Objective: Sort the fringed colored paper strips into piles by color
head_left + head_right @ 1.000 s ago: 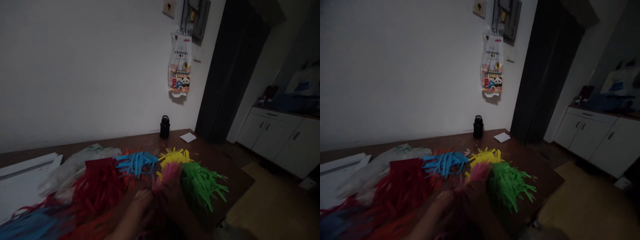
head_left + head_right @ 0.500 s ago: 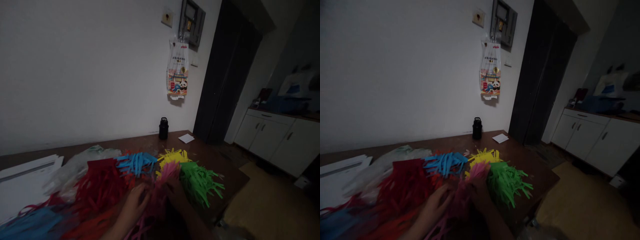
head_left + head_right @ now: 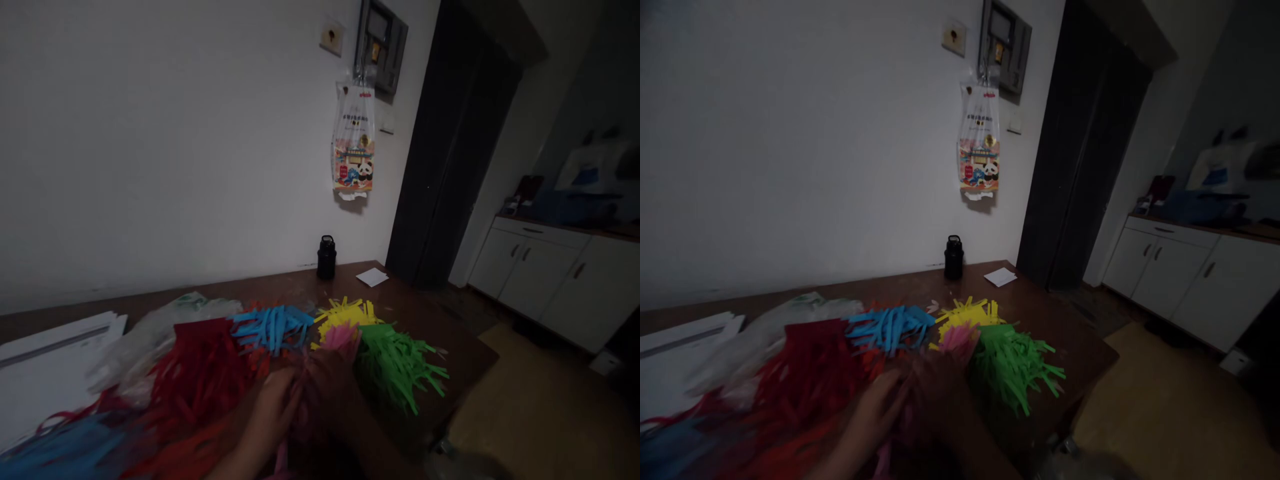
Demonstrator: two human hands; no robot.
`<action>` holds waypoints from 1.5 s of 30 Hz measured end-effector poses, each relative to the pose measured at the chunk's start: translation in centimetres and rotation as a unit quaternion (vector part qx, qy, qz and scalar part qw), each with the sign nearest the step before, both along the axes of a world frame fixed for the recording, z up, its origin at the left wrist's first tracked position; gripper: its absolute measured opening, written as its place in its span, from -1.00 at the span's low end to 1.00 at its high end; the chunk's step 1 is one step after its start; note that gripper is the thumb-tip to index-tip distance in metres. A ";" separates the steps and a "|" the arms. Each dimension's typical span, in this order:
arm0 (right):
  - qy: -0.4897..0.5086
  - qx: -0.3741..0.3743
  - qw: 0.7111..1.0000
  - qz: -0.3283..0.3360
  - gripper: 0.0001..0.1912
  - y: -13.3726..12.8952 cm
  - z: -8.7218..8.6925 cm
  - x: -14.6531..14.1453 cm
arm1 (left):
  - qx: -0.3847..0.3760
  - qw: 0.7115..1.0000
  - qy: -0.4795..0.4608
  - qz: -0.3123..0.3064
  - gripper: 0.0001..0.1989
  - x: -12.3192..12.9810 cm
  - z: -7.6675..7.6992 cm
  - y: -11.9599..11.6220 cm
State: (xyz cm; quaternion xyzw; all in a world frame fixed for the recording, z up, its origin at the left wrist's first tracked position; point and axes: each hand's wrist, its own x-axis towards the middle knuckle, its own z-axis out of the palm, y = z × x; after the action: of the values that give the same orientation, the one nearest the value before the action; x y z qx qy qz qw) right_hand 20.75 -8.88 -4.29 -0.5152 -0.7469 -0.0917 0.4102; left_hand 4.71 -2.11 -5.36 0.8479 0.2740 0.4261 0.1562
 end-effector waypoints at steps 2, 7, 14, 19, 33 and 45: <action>-0.030 0.012 0.999 -0.008 -0.74 0.4 0.0 0.1 | 0.025 1.000 0.004 -0.010 -0.82 0.0 0.1 0.0; -0.024 -0.023 0.999 -0.035 -0.78 0.4 1.0 1.3 | 0.078 0.996 0.021 -0.028 -0.80 -0.5 1.0 0.0; 0.018 -0.089 0.993 -0.072 -0.74 -0.7 2.8 1.1 | 0.146 0.988 0.013 -0.046 -0.69 -0.8 1.6 -0.2; 0.075 -0.117 0.989 -0.052 -0.76 -0.9 3.1 0.7 | 0.182 0.982 -0.005 -0.046 -0.76 -0.9 1.6 -0.2; 0.271 -0.166 0.948 0.004 -0.82 -2.5 3.8 2.3 | 0.067 0.996 -0.065 0.002 -0.82 -0.9 1.7 -0.2; 0.186 -0.091 0.977 -0.055 -0.65 -5.2 1.7 -0.7 | -0.015 0.997 -0.076 0.013 -0.77 -0.8 2.0 -0.7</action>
State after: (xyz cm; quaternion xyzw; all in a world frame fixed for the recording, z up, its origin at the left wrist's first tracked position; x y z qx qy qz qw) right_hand 20.09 -14.09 -2.61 -0.5992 -0.6331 0.0518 0.4873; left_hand 3.87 -2.82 -3.39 0.8069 0.2786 0.4872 0.1838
